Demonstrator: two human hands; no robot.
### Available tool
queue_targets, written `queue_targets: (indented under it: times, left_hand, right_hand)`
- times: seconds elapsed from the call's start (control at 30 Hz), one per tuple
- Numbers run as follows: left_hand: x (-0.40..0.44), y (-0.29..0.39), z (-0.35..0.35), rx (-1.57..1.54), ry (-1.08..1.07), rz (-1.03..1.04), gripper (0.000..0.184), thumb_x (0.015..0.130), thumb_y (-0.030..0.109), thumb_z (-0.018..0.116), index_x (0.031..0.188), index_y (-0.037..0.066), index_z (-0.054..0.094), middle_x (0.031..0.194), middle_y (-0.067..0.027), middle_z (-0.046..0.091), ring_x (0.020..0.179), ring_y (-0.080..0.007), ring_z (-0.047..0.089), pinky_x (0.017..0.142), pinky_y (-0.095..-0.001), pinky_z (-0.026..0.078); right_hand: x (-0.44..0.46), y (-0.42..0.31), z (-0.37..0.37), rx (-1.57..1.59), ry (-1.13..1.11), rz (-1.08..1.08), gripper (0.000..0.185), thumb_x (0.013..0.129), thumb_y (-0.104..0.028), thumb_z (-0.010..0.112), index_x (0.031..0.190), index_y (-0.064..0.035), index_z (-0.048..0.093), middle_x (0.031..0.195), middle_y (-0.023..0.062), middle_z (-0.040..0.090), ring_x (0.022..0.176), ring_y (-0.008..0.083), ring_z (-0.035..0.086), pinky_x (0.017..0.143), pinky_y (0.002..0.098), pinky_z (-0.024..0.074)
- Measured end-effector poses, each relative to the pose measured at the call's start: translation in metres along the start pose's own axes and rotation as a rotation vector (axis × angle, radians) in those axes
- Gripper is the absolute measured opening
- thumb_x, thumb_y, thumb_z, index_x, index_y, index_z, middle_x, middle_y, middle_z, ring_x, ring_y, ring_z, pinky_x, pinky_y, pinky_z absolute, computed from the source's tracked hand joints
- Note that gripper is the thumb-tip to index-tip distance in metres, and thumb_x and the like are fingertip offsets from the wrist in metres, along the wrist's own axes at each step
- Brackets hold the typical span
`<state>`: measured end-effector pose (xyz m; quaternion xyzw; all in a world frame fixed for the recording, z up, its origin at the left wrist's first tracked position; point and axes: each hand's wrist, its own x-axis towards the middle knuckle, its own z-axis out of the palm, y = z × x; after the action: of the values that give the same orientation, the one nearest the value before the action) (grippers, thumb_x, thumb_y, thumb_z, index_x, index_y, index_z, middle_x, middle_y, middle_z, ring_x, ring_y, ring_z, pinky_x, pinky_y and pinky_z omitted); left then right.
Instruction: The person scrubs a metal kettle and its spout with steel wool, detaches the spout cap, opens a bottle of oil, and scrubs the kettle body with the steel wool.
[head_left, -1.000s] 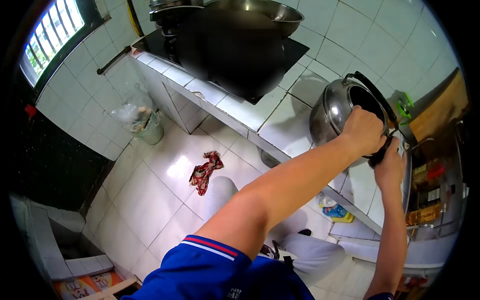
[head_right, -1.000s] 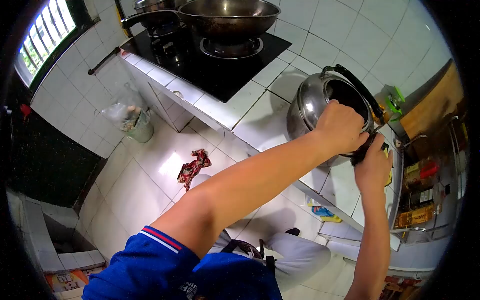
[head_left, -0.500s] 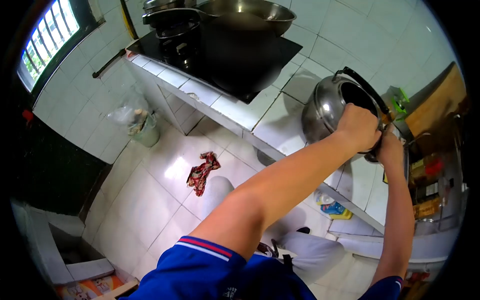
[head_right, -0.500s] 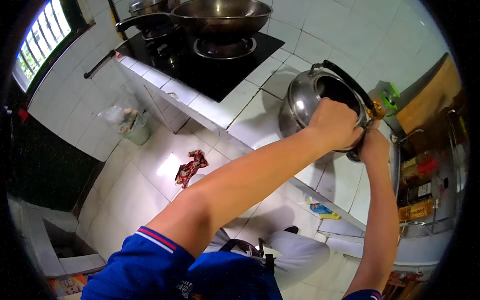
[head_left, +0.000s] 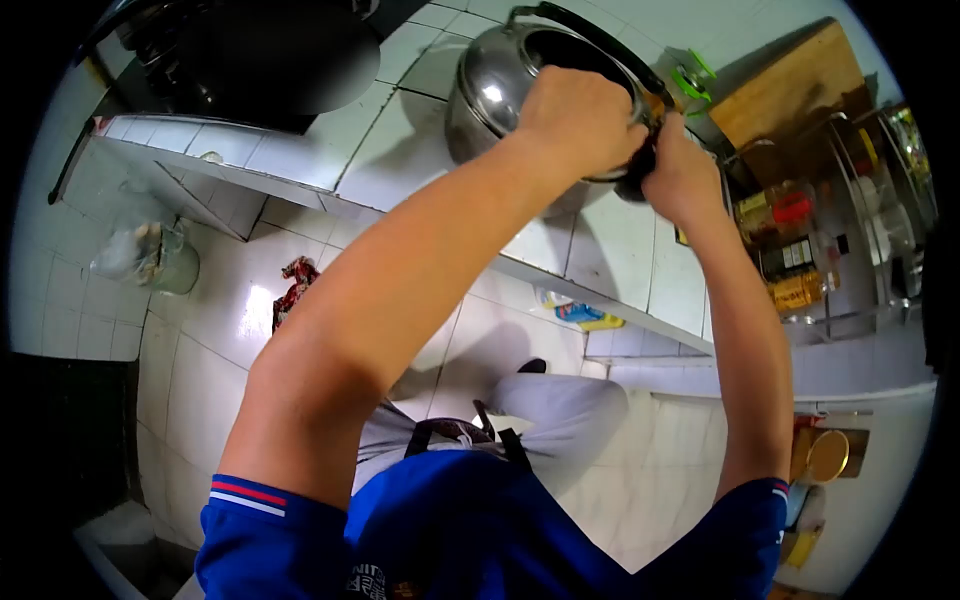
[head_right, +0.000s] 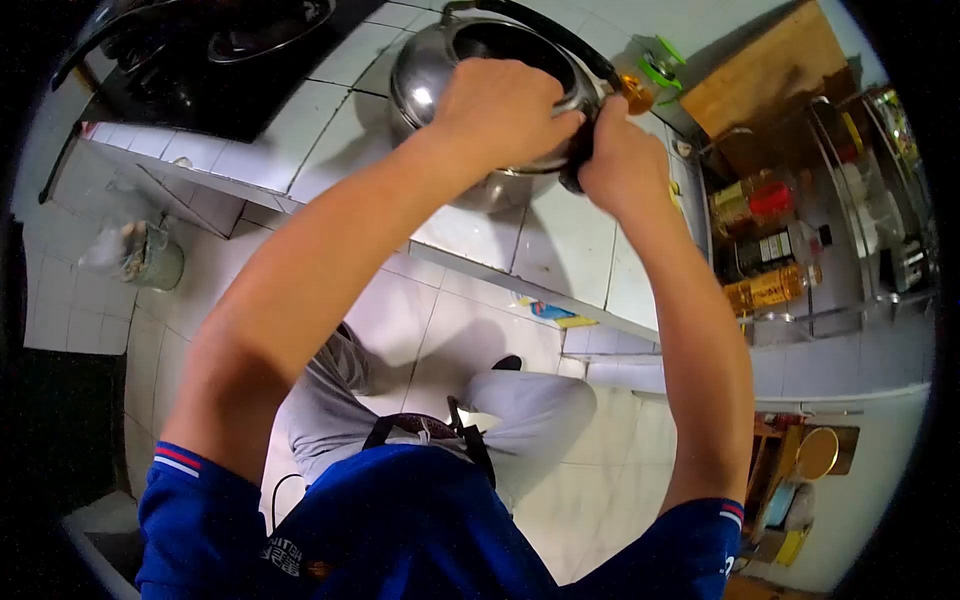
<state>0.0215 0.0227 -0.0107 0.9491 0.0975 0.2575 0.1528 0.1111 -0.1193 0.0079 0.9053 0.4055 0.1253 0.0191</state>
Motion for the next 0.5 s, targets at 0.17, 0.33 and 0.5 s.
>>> queue_targets:
  times: [0.17, 0.33, 0.5]
  left_hand:
    - [0.003, -0.002, 0.004, 0.018, 0.051, 0.014, 0.044, 0.086, 0.048, 0.061, 0.078, 0.007, 0.073, 0.076, -0.0128, 0.071, 0.078, -0.0322, 0.069, 0.069, -0.0433, 0.054]
    - [-0.001, 0.003, -0.002, 0.023, 0.022, 0.013, 0.041, 0.087, 0.046, 0.060, 0.078, 0.008, 0.074, 0.075, -0.0112, 0.071, 0.076, -0.0295, 0.070, 0.068, -0.0414, 0.053]
    - [0.002, -0.002, 0.002, 0.014, 0.007, 0.005, 0.043, 0.087, 0.048, 0.060, 0.081, 0.008, 0.073, 0.077, -0.0123, 0.071, 0.078, -0.0315, 0.069, 0.070, -0.0428, 0.054]
  right_hand:
    - [0.015, 0.002, -0.004, -0.142, -0.021, 0.025, 0.039, 0.076, -0.013, 0.066, 0.109, 0.0000, 0.049, 0.096, 0.0215, 0.072, 0.095, 0.0386, 0.070, 0.089, 0.0523, 0.0473]
    - [0.024, 0.016, 0.003, -0.139, 0.002, 0.049, 0.037, 0.074, -0.011, 0.067, 0.107, -0.0026, 0.053, 0.094, 0.0195, 0.072, 0.096, 0.0380, 0.069, 0.093, 0.0562, 0.0429]
    - [-0.005, 0.006, -0.013, 0.125, -0.016, -0.026, 0.035, 0.075, -0.007, 0.064, 0.106, -0.0014, 0.051, 0.087, 0.0186, 0.071, 0.094, 0.0404, 0.067, 0.094, 0.0616, 0.0403]
